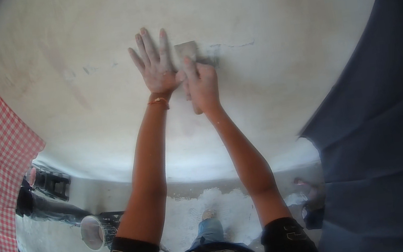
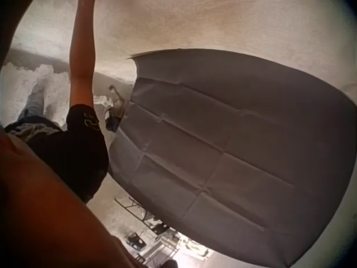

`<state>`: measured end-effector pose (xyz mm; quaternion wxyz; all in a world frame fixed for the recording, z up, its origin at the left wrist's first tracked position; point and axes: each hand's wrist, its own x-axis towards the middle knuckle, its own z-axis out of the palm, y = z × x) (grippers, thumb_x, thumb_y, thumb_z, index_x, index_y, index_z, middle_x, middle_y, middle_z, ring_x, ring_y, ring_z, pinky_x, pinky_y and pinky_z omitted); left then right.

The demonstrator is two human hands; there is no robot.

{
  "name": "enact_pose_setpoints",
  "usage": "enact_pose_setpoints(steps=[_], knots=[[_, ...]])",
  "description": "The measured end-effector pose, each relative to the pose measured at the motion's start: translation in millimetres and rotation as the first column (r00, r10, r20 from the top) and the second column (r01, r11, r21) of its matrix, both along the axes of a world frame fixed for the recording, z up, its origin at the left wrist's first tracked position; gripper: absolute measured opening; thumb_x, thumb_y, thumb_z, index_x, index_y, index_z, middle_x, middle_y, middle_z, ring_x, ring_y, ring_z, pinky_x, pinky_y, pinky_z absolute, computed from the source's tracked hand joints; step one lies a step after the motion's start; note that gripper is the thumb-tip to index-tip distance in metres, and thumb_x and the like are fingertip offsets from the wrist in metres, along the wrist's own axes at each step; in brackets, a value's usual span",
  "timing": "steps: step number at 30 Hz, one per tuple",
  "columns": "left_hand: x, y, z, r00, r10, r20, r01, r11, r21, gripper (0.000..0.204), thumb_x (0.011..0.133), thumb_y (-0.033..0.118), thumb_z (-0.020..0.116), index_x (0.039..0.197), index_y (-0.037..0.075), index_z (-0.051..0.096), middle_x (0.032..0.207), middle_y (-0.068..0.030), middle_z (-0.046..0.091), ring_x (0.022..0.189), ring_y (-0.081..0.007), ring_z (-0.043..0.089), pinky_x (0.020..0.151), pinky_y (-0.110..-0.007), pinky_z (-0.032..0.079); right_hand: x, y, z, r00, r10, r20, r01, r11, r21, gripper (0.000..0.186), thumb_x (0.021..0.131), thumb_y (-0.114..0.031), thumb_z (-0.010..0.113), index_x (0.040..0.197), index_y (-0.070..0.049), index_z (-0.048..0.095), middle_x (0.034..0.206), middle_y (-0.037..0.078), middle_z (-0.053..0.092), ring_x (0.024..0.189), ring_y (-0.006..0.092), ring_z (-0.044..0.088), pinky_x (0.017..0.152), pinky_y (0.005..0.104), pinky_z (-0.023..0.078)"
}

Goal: Scraping a wall with a putty knife to prepare it for painting.

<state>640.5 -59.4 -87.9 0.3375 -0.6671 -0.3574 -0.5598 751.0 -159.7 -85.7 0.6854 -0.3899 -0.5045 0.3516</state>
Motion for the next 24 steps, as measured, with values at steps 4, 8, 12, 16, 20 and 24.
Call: enact_pose_setpoints(steps=[4,8,12,16,20,24], knots=[[1,2,2,1.000,0.015,-0.007,-0.014,1.000,0.022,0.092,0.096,0.079,0.035,0.167,0.022,0.035,0.172,-0.0257,0.025,0.158,-0.0452,0.028,0.123,-0.072,0.017,7,2,12,1.000,0.023,0.011,-0.023,0.999,0.023,0.052,0.111,-0.042,0.057,0.076,-0.004,0.060,0.055,-0.001,0.049,0.041,0.0078,0.043,0.039,0.0275,0.038],[1,-1,2,1.000,0.021,0.000,-0.021,1.000,0.021,0.089,0.096,0.076,0.040,0.167,0.022,0.036,0.172,-0.0253,0.025,0.158,-0.0456,0.028,0.123,-0.072,0.018,6,2,9,1.000,0.021,0.020,-0.021,0.999,0.027,0.053,0.110,-0.044,0.058,0.075,-0.004,0.060,0.055,-0.001,0.049,0.041,0.0078,0.043,0.039,0.0276,0.038],[1,-4,2,1.000,0.027,-0.011,-0.027,1.000,0.010,0.090,0.095,0.076,0.043,0.167,0.022,0.035,0.173,-0.0248,0.024,0.158,-0.0453,0.026,0.123,-0.072,0.018,9,5,25,1.000,0.018,-0.008,-0.018,0.999,-0.026,0.053,0.109,-0.046,0.059,0.078,-0.003,0.063,0.057,0.000,0.053,0.044,0.0073,0.043,0.040,0.0259,0.035],[0,-7,3,1.000,0.014,0.000,-0.014,1.000,0.005,0.095,0.092,0.078,0.046,0.167,0.022,0.035,0.173,-0.0244,0.023,0.159,-0.0451,0.025,0.123,-0.072,0.017,8,3,14,1.000,0.011,0.009,-0.011,1.000,0.005,0.054,0.108,-0.046,0.060,0.076,-0.003,0.061,0.058,-0.001,0.052,0.044,0.0072,0.043,0.041,0.0258,0.034],[0,-5,3,1.000,0.020,0.001,-0.020,1.000,0.012,0.099,0.087,0.080,0.051,0.167,0.022,0.036,0.172,-0.0246,0.025,0.159,-0.0441,0.024,0.123,-0.071,0.017,17,7,25,0.999,0.016,0.036,-0.016,1.000,-0.011,0.055,0.108,-0.047,0.060,0.075,-0.004,0.060,0.055,-0.001,0.050,0.043,0.0075,0.043,0.041,0.0268,0.036],[2,-6,4,1.000,-0.007,0.007,0.007,0.999,0.040,0.099,0.087,0.080,0.052,0.167,0.022,0.036,0.172,-0.0250,0.027,0.159,-0.0432,0.024,0.123,-0.071,0.017,20,5,17,0.999,0.027,0.040,-0.026,1.000,-0.005,0.055,0.109,-0.045,0.059,0.075,-0.003,0.061,0.054,-0.001,0.048,0.041,0.0079,0.043,0.041,0.0280,0.038]])
